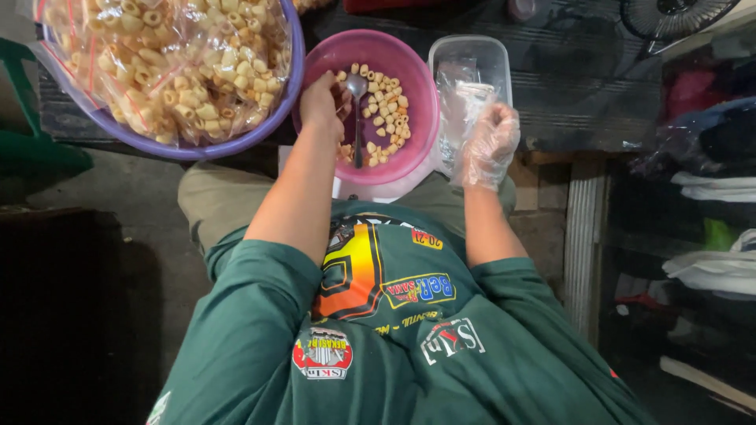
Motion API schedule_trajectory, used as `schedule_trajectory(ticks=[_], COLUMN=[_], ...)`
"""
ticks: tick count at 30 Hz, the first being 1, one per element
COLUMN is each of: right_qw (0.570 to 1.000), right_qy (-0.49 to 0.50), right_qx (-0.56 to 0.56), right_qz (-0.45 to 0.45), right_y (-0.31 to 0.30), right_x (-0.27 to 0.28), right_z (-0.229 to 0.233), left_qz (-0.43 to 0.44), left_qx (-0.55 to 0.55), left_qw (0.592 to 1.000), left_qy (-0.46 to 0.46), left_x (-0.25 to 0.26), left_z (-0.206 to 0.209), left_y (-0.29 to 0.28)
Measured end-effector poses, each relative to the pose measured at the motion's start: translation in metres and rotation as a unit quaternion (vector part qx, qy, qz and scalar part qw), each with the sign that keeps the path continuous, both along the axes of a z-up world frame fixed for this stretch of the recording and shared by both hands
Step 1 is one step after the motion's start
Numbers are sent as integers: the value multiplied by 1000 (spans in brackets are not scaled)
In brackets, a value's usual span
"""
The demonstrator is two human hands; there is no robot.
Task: Packing small snacks from a bowl into individual plastic bags using a spoon.
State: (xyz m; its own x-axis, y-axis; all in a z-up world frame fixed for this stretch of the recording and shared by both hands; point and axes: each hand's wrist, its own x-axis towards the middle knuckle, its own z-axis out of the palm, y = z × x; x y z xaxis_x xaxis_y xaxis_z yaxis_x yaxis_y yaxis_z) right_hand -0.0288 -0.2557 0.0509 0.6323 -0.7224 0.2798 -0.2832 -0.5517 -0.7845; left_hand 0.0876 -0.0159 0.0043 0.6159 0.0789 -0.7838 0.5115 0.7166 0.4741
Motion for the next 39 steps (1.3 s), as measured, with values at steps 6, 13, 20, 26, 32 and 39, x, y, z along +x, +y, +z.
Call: schedule_trajectory(ticks=[6, 13, 20, 26, 32, 39], right_qw=[995, 964, 930, 945, 924, 891], right_qy=[-20, -90, -146, -156, -160, -163], right_qx=[-99, -251, -338, -166, -170, -177], right_qz=[27, -11, 18, 233, 304, 384], right_y=[-11, -4, 12, 89, 92, 75], right_x=[4, 8, 6, -6, 4, 2], right_z=[-18, -10, -6, 60, 0, -43], left_qz=[-184, -230, -168, -374, -325, -249], left_qx=[119, 127, 84, -17, -125, -125], left_qw=[974, 958, 982, 923, 927, 937], left_qy=[48, -114, -20, -89, -142, -209], left_x=[-1, -14, -18, -18, -23, -34], left_z=[-31, -30, -27, -38, -38, -12], left_y=[-13, -16, -6, -32, -37, -13])
